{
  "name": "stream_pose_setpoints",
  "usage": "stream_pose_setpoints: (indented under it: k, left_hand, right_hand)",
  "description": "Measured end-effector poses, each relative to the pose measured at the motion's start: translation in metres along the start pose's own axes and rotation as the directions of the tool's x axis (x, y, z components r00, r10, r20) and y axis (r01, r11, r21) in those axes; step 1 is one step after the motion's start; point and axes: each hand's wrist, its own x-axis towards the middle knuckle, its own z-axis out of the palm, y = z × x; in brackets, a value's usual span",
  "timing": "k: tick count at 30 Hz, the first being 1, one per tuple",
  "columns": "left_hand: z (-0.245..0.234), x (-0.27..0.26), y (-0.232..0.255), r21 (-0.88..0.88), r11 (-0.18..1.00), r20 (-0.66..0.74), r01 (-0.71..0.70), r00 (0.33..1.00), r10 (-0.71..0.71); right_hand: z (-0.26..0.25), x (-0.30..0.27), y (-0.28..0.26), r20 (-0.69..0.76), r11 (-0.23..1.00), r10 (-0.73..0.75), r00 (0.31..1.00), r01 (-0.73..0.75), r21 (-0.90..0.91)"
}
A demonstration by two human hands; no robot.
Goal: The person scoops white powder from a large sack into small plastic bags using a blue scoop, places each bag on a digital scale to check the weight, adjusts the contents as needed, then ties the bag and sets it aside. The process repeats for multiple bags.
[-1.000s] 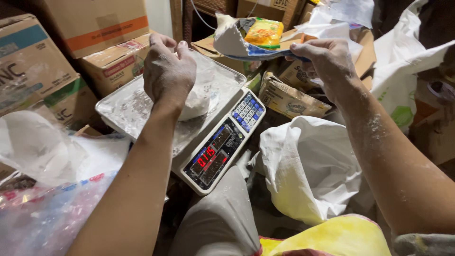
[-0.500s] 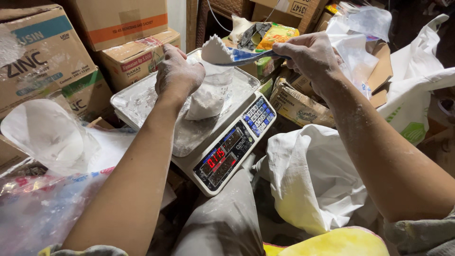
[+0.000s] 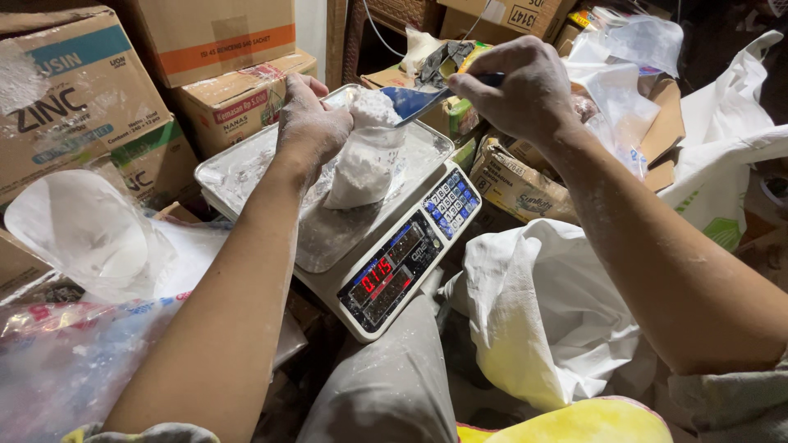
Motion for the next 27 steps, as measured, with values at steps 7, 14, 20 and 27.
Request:
stream_pose_setpoints:
  k: [7, 14, 20, 27]
  left_hand:
    - [0.002, -0.001, -0.003, -0.042, 0.997, -0.023, -0.058, 0.998, 0.057]
    - [0.007, -0.003, 0.002, 0.011, 0.996, -0.063, -0.085, 0.994, 0.085]
    - [0.005, 0.000, 0.011, 0.204, 0.967, -0.027, -0.155, 0.986, 0.164]
    - [0.007, 0.000, 0.030, 0.397, 0.901, 0.013, -0.174, 0.983, 0.184]
  right_hand:
    - [-0.001, 0.007, -0.040, 0.053, 0.934, -0.207, 0.977, 0.213, -0.288]
    - [0.006, -0.010, -0.067, 0.078, 0.825, -0.373, 0.924, 0.369, -0.428]
    - [-0.003, -0.024, -0.066, 0.023, 0.822, -0.407, 0.913, 0.377, -0.427]
    - [-0.015, -0.044, -0.059, -0.101, 0.915, -0.272, 0.957, 0.224, -0.336]
